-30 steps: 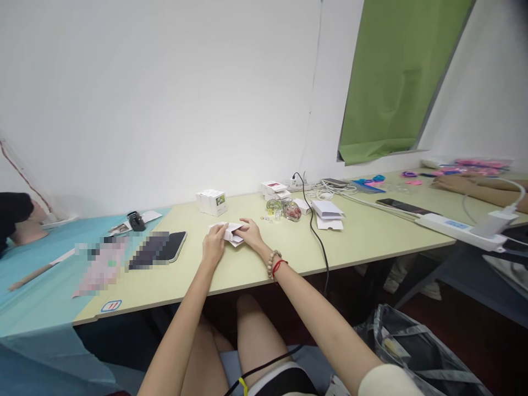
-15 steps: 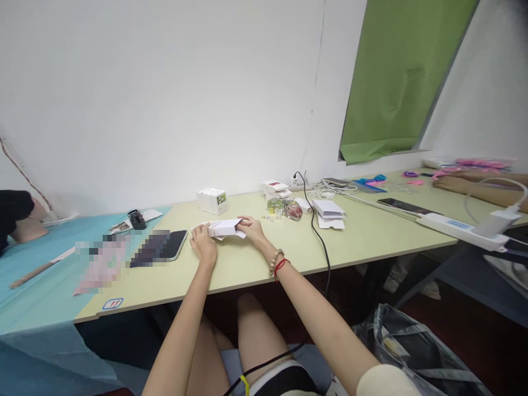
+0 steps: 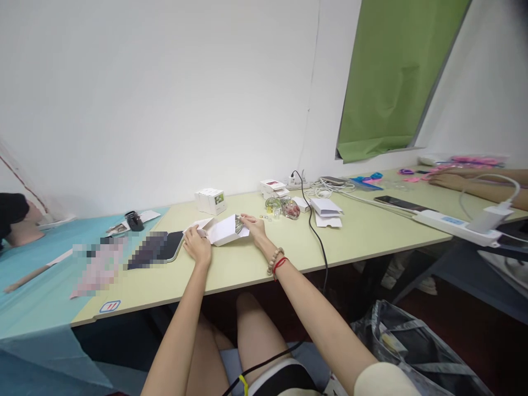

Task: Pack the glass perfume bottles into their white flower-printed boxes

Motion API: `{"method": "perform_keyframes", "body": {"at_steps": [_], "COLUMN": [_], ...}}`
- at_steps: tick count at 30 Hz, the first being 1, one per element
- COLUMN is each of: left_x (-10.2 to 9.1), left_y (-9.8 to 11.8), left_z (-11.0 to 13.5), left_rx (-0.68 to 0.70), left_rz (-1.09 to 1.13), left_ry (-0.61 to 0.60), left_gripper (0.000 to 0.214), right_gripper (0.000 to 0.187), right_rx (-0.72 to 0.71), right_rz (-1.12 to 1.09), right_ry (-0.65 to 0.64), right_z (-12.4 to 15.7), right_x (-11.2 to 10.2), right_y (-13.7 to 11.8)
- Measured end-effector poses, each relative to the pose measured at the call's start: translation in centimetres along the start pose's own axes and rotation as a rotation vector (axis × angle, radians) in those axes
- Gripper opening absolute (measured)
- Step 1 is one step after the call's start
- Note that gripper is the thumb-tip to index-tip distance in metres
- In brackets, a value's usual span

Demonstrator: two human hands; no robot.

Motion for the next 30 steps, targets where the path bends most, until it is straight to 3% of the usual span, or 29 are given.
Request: {"method": "perform_keyframes", "body": {"at_steps": [4,7,10,14,17,21,27,30], "left_x": [-0.2,0.5,1.4,2.2,2.3,2.2,1.1,0.4], "left_y": [2.2,4.7,5.9,5.8,6.0,6.0,6.3,5.6], "left_z": [0.2,1.1,2.0,2.3,2.5,2.4,2.2,1.6], "left_rx": [0.167,0.426,0.587,0.597,0.61,0.608,0.631,0.531], "left_rz": [0.049,0.107,0.139,0.093,0.072,0.075,0.086,0.168], "left_ry": [-0.038,-0.168,-0.299,-0.366,-0.384,-0.347,-0.269,-0.202], "left_gripper": [0.048,0.045,0.064,0.087,0.094,0.083,0.07,0.065], "right_gripper": [0.028,0.023,0.025,0.035,0.028,0.017,0.032,0.035], "right_rx": [-0.03,-0.049,-0.052,-0.062,-0.084,-0.105,-0.104,-0.101], "right_rz": [0.028,0.068,0.114,0.159,0.178,0.199,0.174,0.161], "right_ry": [-0.012,-0.066,-0.128,-0.152,-0.106,0.057,0.247,0.305], "right_z": [0.2,0.4,0.6,0.6,0.4,0.0,-0.2,-0.3], "right_x": [0.3,0.9,1.6,1.9,1.5,0.0,-1.9,-2.3], "right_y": [-0.3,-0.4,-0.1,0.3,0.2,-0.2,-0.5,-0.4]}}
Point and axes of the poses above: each hand's wrist, its own z-axis away from the middle knuckle, its own x-axis out of the palm, y = z × x, the point moved 7 cm from there along -z, towards the middle knuckle, and after that the axes turned 3 degrees about x, right-handed, at the moved point
